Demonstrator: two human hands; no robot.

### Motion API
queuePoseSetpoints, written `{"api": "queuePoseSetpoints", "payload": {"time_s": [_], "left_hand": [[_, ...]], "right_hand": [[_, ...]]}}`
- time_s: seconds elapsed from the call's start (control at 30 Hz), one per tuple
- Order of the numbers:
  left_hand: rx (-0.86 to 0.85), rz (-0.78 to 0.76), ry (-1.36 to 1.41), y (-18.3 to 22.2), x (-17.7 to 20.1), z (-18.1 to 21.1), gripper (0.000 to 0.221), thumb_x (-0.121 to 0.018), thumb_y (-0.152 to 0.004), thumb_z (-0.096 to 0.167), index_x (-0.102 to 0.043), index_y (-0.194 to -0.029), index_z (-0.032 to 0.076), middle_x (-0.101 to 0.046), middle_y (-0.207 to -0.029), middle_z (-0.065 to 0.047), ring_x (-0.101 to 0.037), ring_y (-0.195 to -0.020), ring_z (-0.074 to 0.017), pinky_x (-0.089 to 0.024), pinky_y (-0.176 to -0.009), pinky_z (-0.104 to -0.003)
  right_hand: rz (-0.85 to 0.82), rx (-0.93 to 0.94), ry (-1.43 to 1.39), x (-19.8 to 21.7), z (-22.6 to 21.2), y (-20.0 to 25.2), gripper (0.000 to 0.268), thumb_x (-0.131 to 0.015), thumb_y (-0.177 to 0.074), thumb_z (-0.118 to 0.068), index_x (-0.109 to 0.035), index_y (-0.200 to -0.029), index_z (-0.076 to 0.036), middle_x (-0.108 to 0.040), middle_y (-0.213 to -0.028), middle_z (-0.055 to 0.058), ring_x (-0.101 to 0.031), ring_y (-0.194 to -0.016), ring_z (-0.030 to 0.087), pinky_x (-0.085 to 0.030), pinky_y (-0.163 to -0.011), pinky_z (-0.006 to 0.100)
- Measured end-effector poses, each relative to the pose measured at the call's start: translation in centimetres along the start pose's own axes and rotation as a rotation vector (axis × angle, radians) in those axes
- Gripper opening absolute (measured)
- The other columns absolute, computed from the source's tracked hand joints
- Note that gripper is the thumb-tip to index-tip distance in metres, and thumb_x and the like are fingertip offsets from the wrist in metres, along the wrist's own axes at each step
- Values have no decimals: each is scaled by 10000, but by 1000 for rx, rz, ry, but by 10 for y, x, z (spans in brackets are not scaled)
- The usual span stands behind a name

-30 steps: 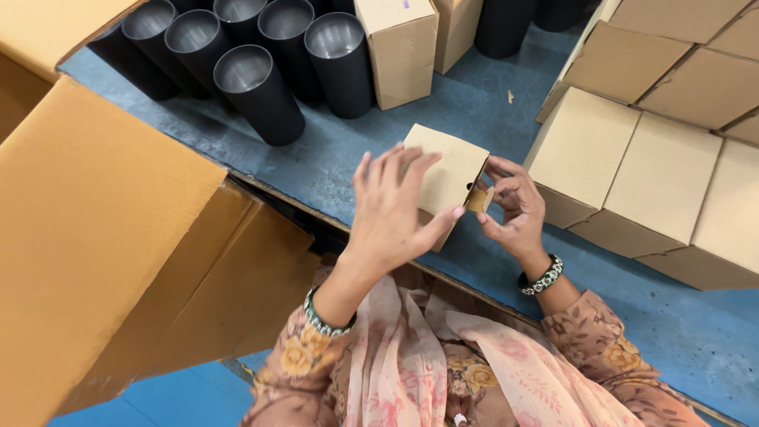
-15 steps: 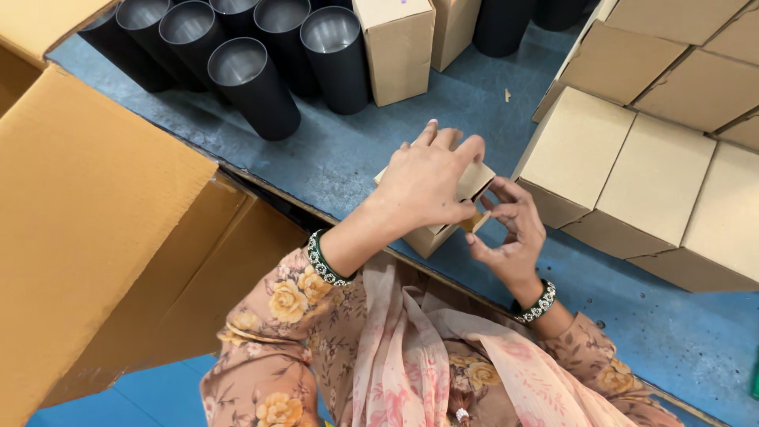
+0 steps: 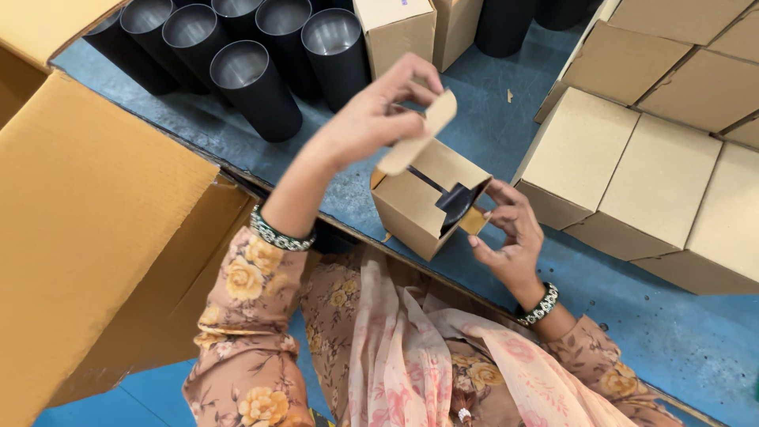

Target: The person places black cylindrical light fixtures into cardboard boxes, sometimes removing them from plastic bags, and then folds the box flaps to close them.

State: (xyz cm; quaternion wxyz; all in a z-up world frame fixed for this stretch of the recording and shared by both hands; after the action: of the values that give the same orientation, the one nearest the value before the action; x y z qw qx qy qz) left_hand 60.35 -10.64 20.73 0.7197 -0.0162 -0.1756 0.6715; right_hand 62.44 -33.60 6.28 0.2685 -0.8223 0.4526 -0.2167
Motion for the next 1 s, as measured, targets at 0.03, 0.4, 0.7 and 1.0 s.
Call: {"api": "queuePoseSetpoints", "payload": {"time_s": [0.03,0.4,0.7,1.0], "left_hand": [[35,3,45,2,6,0,403,-673,-880,125,-569,-1258,216,-652,-1256,-49,-612,-1158,-145,-516,-978,-323],[169,319,-1097,39,74,24,250,-616,-957,178,-770,-1078,334,-626,-1321,-21,-648,-1185,-247,-557,-879,-442],[379,-53,-625,39,-7,-179,279,-612,-955,256,-695,-1221,240,-681,-1224,-93,-652,-1157,-296,-533,-948,-433],[-140,538,-966,77,20,-19,218,-658,-995,214,-706,-1196,144,-619,-1397,-76,-474,-1411,-357,-405,-1132,-476]], "right_hand": [[4,-7,5,0,1,1,367,-819,-848,-128,-557,-1075,-7,-496,-1496,211,-562,-1411,358,-581,-1064,430],[-7,30,112,-1,-19,6,380,-857,-790,-172,-580,-1016,-45,-491,-1393,186,-583,-1304,312,-628,-977,412],[-20,60,272,-4,-45,29,448,-935,-687,-206,-604,-970,-100,-444,-1332,171,-480,-1322,319,-435,-1113,454],[-354,215,254,-8,-87,-44,589,-733,-879,-585,-653,-1177,-83,-554,-1405,140,-473,-1411,349,-459,-1131,464]]}}
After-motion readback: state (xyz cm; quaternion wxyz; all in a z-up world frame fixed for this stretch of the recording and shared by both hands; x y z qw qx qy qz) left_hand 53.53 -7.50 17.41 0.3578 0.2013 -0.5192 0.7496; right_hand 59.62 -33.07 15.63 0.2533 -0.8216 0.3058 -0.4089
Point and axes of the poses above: each hand's wrist, its own y-axis away from the middle knuckle, its own x-axis out of the back of the hand, z = x × y, the point moved 9 cm from there along -y, towards the middle knuckle
